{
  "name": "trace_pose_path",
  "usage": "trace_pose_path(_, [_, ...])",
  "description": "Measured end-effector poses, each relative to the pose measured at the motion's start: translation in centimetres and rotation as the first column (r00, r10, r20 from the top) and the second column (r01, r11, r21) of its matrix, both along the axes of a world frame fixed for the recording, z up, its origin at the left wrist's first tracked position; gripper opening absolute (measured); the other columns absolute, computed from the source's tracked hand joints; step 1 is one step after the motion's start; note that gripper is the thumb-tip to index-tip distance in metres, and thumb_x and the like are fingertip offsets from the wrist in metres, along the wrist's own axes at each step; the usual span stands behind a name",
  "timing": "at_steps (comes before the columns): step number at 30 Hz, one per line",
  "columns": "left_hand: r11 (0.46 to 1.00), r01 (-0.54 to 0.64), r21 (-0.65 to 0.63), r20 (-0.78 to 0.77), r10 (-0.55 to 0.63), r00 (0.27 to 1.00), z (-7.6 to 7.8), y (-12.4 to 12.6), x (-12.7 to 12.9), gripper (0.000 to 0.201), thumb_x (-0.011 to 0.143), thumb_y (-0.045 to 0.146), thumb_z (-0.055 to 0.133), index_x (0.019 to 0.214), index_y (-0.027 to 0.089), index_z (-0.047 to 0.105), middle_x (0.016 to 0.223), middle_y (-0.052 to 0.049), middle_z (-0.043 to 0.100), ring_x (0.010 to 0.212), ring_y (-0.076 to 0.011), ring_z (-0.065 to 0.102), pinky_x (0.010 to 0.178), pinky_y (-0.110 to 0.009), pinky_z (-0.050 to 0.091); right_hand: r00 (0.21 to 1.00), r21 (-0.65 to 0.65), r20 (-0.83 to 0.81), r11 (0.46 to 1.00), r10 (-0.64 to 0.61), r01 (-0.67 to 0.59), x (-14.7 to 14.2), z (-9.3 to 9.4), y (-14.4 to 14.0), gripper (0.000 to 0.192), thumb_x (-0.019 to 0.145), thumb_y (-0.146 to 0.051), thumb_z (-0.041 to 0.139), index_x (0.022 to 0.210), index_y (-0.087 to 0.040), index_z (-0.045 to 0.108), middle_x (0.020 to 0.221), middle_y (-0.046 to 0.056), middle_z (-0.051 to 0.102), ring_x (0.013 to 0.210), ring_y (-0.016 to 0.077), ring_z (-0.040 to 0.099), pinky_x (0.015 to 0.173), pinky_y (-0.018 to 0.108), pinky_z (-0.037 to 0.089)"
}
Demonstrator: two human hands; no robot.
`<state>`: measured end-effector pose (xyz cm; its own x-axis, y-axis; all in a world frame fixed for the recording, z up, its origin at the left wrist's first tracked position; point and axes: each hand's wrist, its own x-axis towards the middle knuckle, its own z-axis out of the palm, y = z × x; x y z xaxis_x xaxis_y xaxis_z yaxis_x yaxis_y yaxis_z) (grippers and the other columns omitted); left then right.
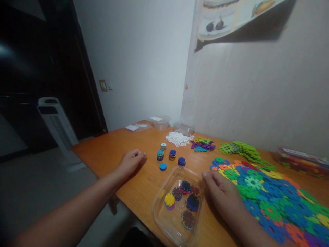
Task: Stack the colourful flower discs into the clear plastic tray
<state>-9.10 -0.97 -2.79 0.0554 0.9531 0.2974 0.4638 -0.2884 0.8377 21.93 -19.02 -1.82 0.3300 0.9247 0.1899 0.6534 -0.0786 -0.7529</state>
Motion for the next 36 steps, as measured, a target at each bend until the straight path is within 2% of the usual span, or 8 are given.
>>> trace_pose_path(4, [0.994, -0.104, 0.018, -0.120, 0.105, 0.987, -0.1, 2.3, 0.7, 0.029, 0.079, 0.041, 0.052, 0.060, 0.020, 0.049, 0.055, 0.003, 0.049, 0.054, -0.0126, 0.046, 0.051, -0.025, 0.025, 0.999, 0.074, 0.021, 0.997, -0.028, 0.027, 0.7, 0.1, 0.0, 0.044, 0.095, -0.060, 0.046, 0.078, -0.022, 0.060, 0.074, -0.001, 0.059, 0.072, 0.0204, 0.056, 0.064, 0.029, 0.042])
trace_pose_path(8, [0.990, -0.139, 0.002, -0.246, 0.135, 0.960, 0.1, 3.7, 1.1, 0.028, 0.080, 0.040, 0.050, 0.061, 0.020, 0.053, 0.058, 0.001, 0.054, 0.056, -0.0137, 0.048, 0.052, -0.027, 0.024, 0.995, 0.156, 0.034, 0.984, -0.090, 0.084, 0.7, 0.7, -0.3, 0.039, 0.095, -0.058, 0.050, 0.082, -0.023, 0.061, 0.073, -0.001, 0.059, 0.074, 0.0204, 0.058, 0.067, 0.030, 0.043])
trace_pose_path(11, [0.987, -0.158, -0.002, -0.302, 0.150, 0.941, 0.5, 4.2, 1.4, 0.030, 0.081, 0.042, 0.048, 0.061, 0.021, 0.056, 0.059, 0.000, 0.057, 0.057, -0.0145, 0.049, 0.052, -0.028, 0.023, 0.988, 0.225, 0.024, 0.964, -0.154, 0.144, 0.0, 1.8, -0.8, 0.034, 0.094, -0.055, 0.053, 0.091, -0.023, 0.063, 0.080, 0.000, 0.065, 0.079, 0.0215, 0.062, 0.068, 0.030, 0.045])
trace_pose_path(14, [0.986, -0.163, -0.022, -0.348, 0.145, 0.926, 0.9, 4.2, 1.7, 0.034, 0.083, 0.044, 0.046, 0.062, 0.021, 0.059, 0.061, -0.001, 0.059, 0.058, -0.0152, 0.051, 0.053, -0.029, 0.023, 0.984, 0.236, 0.103, 0.965, -0.143, 0.115, -1.0, 3.5, -0.9, 0.031, 0.094, -0.052, 0.054, 0.094, -0.023, 0.065, 0.085, 0.003, 0.069, 0.083, 0.0237, 0.064, 0.070, 0.032, 0.047])
trace_pose_path(19, [0.986, -0.162, -0.034, -0.410, 0.134, 0.902, 1.4, 4.0, 2.0, 0.040, 0.086, 0.047, 0.043, 0.064, 0.022, 0.065, 0.066, -0.003, 0.064, 0.060, -0.0164, 0.053, 0.054, -0.029, 0.025, 0.923, 0.086, 0.361, 0.980, 0.137, -0.179, -3.4, 6.8, 1.4, 0.024, 0.094, -0.041, 0.054, 0.098, -0.023, 0.069, 0.093, 0.005, 0.071, 0.084, 0.0228, 0.065, 0.072, 0.033, 0.049])
trace_pose_path(23, [0.989, -0.147, -0.012, -0.446, 0.126, 0.886, 1.2, 4.0, 2.0, 0.041, 0.087, 0.049, 0.043, 0.066, 0.022, 0.067, 0.070, -0.005, 0.067, 0.060, -0.0164, 0.054, 0.054, -0.029, 0.024, 0.747, -0.139, 0.566, 0.933, 0.350, -0.331, -6.5, 9.2, 4.9, 0.019, 0.092, -0.031, 0.057, 0.098, -0.022, 0.073, 0.096, 0.007, 0.071, 0.084, 0.0213, 0.064, 0.070, 0.030, 0.047])
trace_pose_path(28, [0.990, -0.139, -0.006, -0.479, 0.119, 0.870, 1.2, 3.8, 2.1, 0.039, 0.087, 0.047, 0.043, 0.069, 0.023, 0.069, 0.076, -0.007, 0.071, 0.063, -0.0182, 0.057, 0.053, -0.029, 0.025, 0.559, -0.377, 0.673, 0.874, 0.485, -0.305, -9.8, 9.6, 8.8, 0.017, 0.086, -0.025, 0.062, 0.096, -0.024, 0.076, 0.096, 0.007, 0.073, 0.085, 0.0204, 0.065, 0.071, 0.028, 0.044])
trace_pose_path(36, [0.990, -0.138, -0.020, -0.485, 0.111, 0.867, 1.5, 3.5, 2.2, 0.039, 0.088, 0.047, 0.045, 0.075, 0.023, 0.073, 0.082, -0.010, 0.074, 0.071, -0.0212, 0.063, 0.056, -0.029, 0.030, 0.480, -0.476, 0.702, 0.848, 0.526, -0.233, -11.0, 7.7, 11.6, 0.021, 0.077, -0.035, 0.068, 0.089, -0.023, 0.080, 0.095, 0.011, 0.075, 0.083, 0.0269, 0.068, 0.067, 0.032, 0.043])
